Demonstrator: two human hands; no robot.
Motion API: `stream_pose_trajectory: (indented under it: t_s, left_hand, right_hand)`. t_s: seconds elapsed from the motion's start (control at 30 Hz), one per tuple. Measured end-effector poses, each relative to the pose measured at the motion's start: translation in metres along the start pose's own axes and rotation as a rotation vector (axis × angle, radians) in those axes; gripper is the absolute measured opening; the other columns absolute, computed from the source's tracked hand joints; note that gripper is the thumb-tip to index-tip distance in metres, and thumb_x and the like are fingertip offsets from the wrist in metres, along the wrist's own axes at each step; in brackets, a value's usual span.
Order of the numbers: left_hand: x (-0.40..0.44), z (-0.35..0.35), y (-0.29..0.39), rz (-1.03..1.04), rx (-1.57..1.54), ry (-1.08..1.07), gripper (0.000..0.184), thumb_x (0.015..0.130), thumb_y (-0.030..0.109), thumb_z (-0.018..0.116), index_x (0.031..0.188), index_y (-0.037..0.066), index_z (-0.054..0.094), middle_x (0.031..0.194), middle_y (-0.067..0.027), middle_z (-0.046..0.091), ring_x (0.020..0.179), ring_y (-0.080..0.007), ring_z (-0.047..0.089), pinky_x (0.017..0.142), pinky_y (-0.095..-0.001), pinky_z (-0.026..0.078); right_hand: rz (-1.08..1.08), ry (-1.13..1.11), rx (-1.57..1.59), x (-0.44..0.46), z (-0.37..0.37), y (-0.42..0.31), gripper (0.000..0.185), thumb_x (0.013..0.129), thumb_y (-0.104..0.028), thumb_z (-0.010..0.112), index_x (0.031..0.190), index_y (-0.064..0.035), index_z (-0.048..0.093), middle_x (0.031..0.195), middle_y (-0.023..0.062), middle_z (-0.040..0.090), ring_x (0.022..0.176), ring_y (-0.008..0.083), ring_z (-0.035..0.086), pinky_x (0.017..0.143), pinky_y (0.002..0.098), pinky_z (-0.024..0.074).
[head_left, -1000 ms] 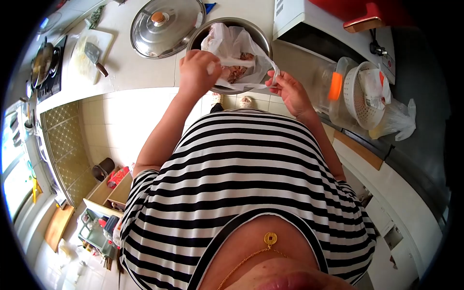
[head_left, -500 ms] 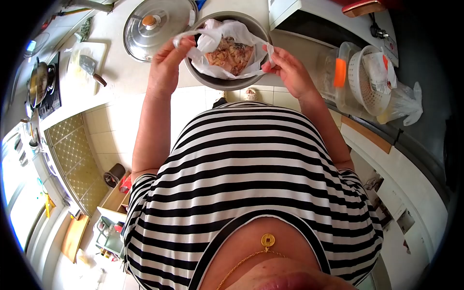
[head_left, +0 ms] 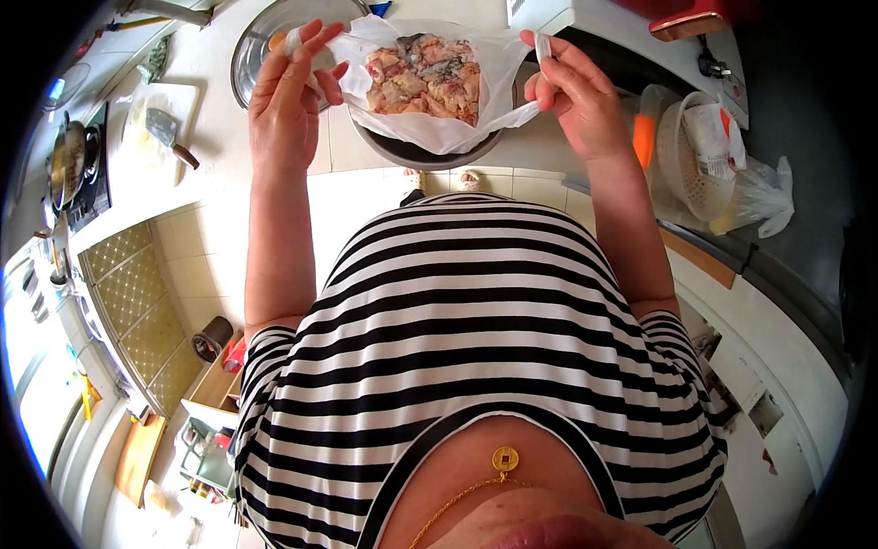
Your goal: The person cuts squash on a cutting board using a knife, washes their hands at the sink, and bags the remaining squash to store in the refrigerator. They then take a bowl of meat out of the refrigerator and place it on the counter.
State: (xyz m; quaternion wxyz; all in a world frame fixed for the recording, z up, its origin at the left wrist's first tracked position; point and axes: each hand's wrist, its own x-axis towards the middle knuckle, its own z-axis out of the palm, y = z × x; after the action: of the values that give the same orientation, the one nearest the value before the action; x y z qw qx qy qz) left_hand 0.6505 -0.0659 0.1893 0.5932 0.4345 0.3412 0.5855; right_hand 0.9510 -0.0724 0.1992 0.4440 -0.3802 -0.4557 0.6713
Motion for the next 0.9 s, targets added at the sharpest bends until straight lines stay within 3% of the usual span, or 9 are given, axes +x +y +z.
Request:
stream_pose_trajectory:
  t_s: [0.03, 0.07, 0.13, 0.27, 0.47, 0.63, 0.9]
  left_hand:
    - [-0.001, 0.001, 0.003, 0.051, 0.018, 0.017, 0.032, 0.097, 0.012, 0.033, 0.124, 0.004, 0.050, 0.112, -0.0161, 0.059, 0.056, -0.0074, 0.048, 0.089, -0.0374, 0.047]
    - [-0.003, 0.001, 0.006, 0.056, 0.012, 0.021, 0.032, 0.097, 0.012, 0.033, 0.124, 0.004, 0.050, 0.112, -0.0161, 0.059, 0.056, -0.0074, 0.048, 0.089, -0.0374, 0.047]
    - [-0.005, -0.004, 0.012, 0.090, 0.053, -0.054, 0.032, 0.098, 0.012, 0.032, 0.123, 0.007, 0.052, 0.136, -0.0208, 0.039, 0.058, -0.0087, 0.052, 0.092, -0.0393, 0.046]
    - [-0.015, -0.013, 0.011, 0.184, 0.011, -0.092, 0.029, 0.097, 0.011, 0.036, 0.119, 0.007, 0.055, 0.138, -0.0190, 0.037, 0.061, -0.0090, 0.057, 0.086, -0.0371, 0.049]
    - [-0.042, -0.036, 0.008, 0.170, -0.031, -0.055, 0.032, 0.098, 0.011, 0.032, 0.121, 0.010, 0.054, 0.140, -0.0200, 0.033, 0.062, -0.0120, 0.057, 0.089, -0.0407, 0.049]
    - [-0.060, -0.048, 0.002, 0.122, -0.092, -0.028, 0.031, 0.097, 0.011, 0.032, 0.119, 0.010, 0.055, 0.144, -0.0193, 0.025, 0.071, -0.0153, 0.063, 0.088, -0.0400, 0.049]
    - [-0.069, -0.053, 0.005, 0.173, -0.129, -0.034, 0.031, 0.097, 0.009, 0.031, 0.119, 0.009, 0.054, 0.144, -0.0216, 0.024, 0.073, -0.0163, 0.064, 0.088, -0.0387, 0.050]
  right_hand:
    - [-0.005, 0.030, -0.054, 0.001, 0.005, -0.007, 0.036, 0.092, -0.016, 0.046, 0.123, 0.0021, 0.049, 0.065, -0.0002, 0.050, 0.070, 0.0112, 0.051, 0.073, 0.0252, 0.0414]
    - [-0.010, 0.058, -0.109, 0.001, 0.008, -0.012, 0.038, 0.093, -0.014, 0.042, 0.125, 0.0051, 0.046, 0.059, 0.0003, 0.045, 0.067, 0.0126, 0.047, 0.071, 0.0257, 0.0393]
    - [-0.035, 0.020, -0.150, 0.003, 0.009, -0.017, 0.037, 0.093, -0.012, 0.041, 0.126, 0.0051, 0.046, 0.059, 0.0000, 0.044, 0.067, 0.0122, 0.047, 0.071, 0.0253, 0.0395]
    - [-0.092, -0.038, -0.219, 0.005, 0.011, -0.028, 0.036, 0.094, -0.010, 0.038, 0.126, 0.0045, 0.045, 0.057, -0.0014, 0.040, 0.066, 0.0108, 0.044, 0.072, 0.0259, 0.0431]
    - [-0.070, -0.057, -0.135, 0.018, 0.016, -0.039, 0.037, 0.094, -0.011, 0.036, 0.127, 0.0033, 0.044, 0.057, -0.0031, 0.033, 0.063, 0.0096, 0.039, 0.071, 0.0285, 0.0481]
    - [-0.062, -0.014, -0.184, 0.030, 0.030, -0.048, 0.040, 0.092, -0.013, 0.037, 0.127, 0.0057, 0.043, 0.057, -0.0046, 0.031, 0.061, 0.0088, 0.038, 0.067, 0.0269, 0.0475]
    - [-0.081, -0.034, -0.186, 0.036, 0.037, -0.061, 0.042, 0.091, -0.013, 0.037, 0.127, 0.0084, 0.041, 0.057, -0.0047, 0.031, 0.055, 0.0062, 0.035, 0.058, 0.0230, 0.0424]
